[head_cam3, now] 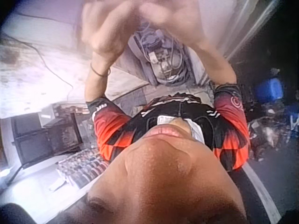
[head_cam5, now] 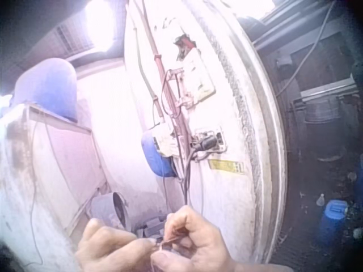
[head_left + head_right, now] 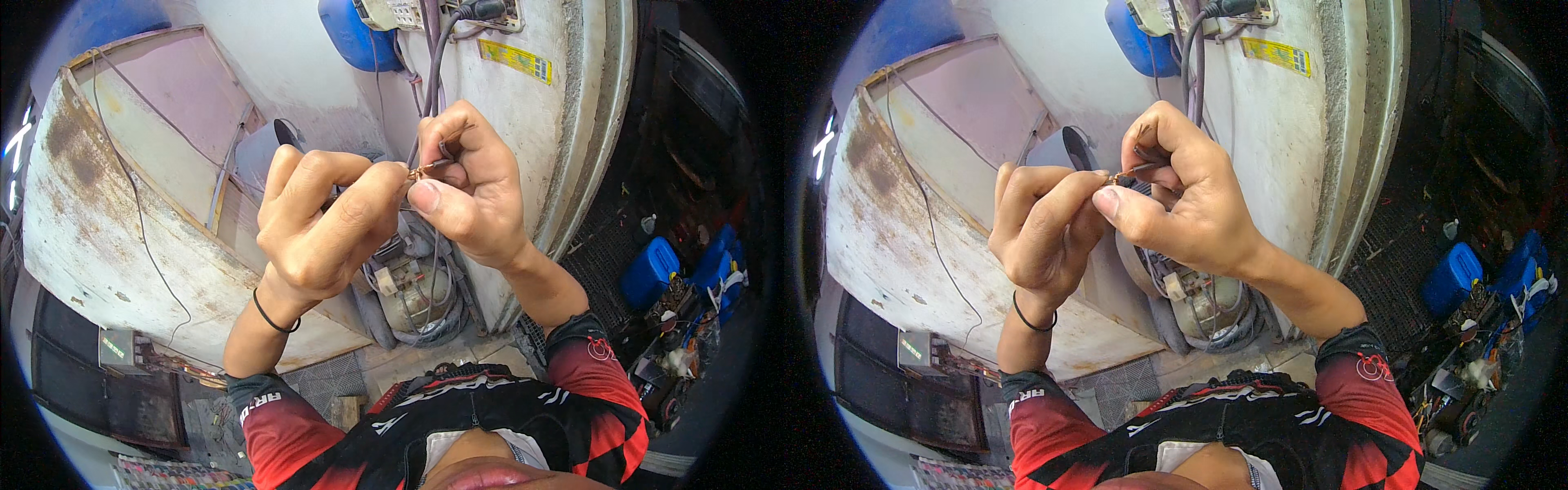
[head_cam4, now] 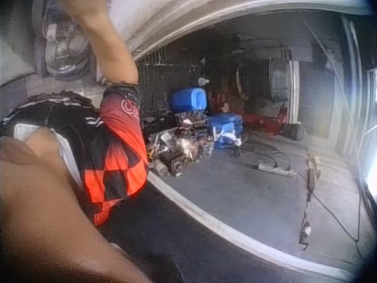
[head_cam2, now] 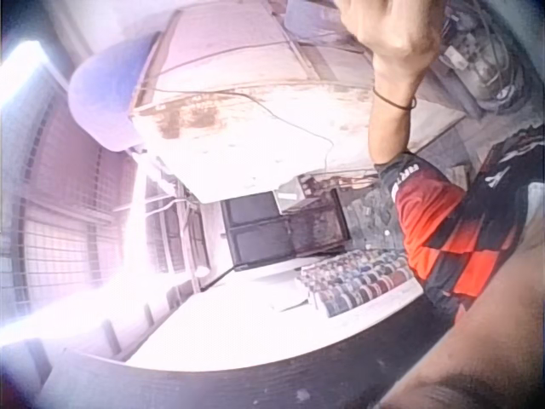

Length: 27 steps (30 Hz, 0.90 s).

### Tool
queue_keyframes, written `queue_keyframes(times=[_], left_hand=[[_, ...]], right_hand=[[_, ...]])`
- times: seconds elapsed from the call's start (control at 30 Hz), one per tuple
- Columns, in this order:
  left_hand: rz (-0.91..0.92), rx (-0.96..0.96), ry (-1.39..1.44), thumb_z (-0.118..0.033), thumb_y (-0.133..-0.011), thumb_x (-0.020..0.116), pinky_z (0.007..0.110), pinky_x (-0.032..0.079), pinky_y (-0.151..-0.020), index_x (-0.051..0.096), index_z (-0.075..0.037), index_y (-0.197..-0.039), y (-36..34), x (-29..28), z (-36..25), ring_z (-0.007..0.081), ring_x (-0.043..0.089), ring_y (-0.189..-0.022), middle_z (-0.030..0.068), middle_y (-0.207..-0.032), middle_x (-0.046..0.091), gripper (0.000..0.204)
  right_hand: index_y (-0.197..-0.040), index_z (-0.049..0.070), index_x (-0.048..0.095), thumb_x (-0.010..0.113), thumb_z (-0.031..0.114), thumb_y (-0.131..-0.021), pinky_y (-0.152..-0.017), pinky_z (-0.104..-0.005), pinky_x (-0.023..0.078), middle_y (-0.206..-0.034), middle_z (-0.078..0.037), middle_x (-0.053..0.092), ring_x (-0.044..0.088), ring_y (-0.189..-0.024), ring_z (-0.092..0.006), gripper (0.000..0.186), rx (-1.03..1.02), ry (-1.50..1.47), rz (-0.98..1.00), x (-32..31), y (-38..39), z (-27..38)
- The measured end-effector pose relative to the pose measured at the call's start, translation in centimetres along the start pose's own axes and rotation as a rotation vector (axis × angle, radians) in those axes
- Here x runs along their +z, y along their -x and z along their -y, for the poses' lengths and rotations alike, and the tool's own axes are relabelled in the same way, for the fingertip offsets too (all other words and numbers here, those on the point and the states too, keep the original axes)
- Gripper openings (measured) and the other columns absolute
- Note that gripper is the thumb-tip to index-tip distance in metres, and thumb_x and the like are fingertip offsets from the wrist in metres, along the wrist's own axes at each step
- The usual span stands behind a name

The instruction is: The person strips insulation from wires with a pair of snips and سپس twists the exposed copper filaments together by hand.

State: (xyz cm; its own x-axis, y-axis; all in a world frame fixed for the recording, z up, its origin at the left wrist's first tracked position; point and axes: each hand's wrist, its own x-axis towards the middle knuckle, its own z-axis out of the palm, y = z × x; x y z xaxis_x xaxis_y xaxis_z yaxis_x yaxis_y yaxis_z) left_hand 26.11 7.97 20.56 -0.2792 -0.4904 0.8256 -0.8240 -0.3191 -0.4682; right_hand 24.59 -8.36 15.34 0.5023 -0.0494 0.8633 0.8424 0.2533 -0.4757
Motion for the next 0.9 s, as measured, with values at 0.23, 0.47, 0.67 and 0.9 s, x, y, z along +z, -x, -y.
queue_keyframes(times=[0.23,0.47,0.67,0.9], left_hand=[[-0.001,0.003,-0.014,0.001,-0.056,0.076,0.027,0.029,-0.051,0.070,-0.004,-0.087,0.0,-0.3,0.2,0.0144,0.045,-0.056,0.0030,-0.071,0.060,0.032],[0.055,0.034,-0.110,-0.006,-0.057,0.073,0.026,0.030,-0.053,0.072,-0.006,-0.090,-0.1,-1.2,-0.3,0.0125,0.045,-0.059,0.0014,-0.075,0.061,0.033],[0.084,0.082,-0.181,-0.010,-0.059,0.072,0.025,0.030,-0.054,0.072,-0.007,-0.092,-0.1,-1.6,-0.4,0.0103,0.046,-0.060,-0.0004,-0.077,0.062,0.033],[0.120,0.021,-0.114,-0.005,-0.068,0.078,0.028,0.036,-0.056,0.070,-0.006,-0.093,-0.5,-2.0,-0.8,0.0160,0.050,-0.064,0.0035,-0.078,0.062,0.026]], right_hand=[[-0.093,0.002,0.050,0.067,0.010,-0.079,-0.051,-0.0163,0.032,-0.080,0.001,0.052,0.038,-0.061,-0.0003,0.024,-0.043,0.076,0.046,-0.4,0.4,0.3],[-0.093,0.002,0.049,0.078,0.017,-0.072,-0.050,-0.0179,0.037,-0.079,-0.002,0.054,0.043,-0.061,-0.0023,0.039,-0.061,0.256,0.077,-0.4,0.1,1.9],[-0.091,0.001,0.050,0.077,0.015,-0.075,-0.050,-0.0187,0.040,-0.077,-0.002,0.055,0.045,-0.061,-0.0025,0.034,-0.013,0.260,0.044,-0.1,0.3,1.5],[-0.089,-0.001,0.053,0.068,0.002,-0.082,-0.050,-0.0185,0.041,-0.076,-0.002,0.059,0.050,-0.059,-0.0016,0.017,-0.118,0.195,0.040,-0.3,0.5,1.4]])
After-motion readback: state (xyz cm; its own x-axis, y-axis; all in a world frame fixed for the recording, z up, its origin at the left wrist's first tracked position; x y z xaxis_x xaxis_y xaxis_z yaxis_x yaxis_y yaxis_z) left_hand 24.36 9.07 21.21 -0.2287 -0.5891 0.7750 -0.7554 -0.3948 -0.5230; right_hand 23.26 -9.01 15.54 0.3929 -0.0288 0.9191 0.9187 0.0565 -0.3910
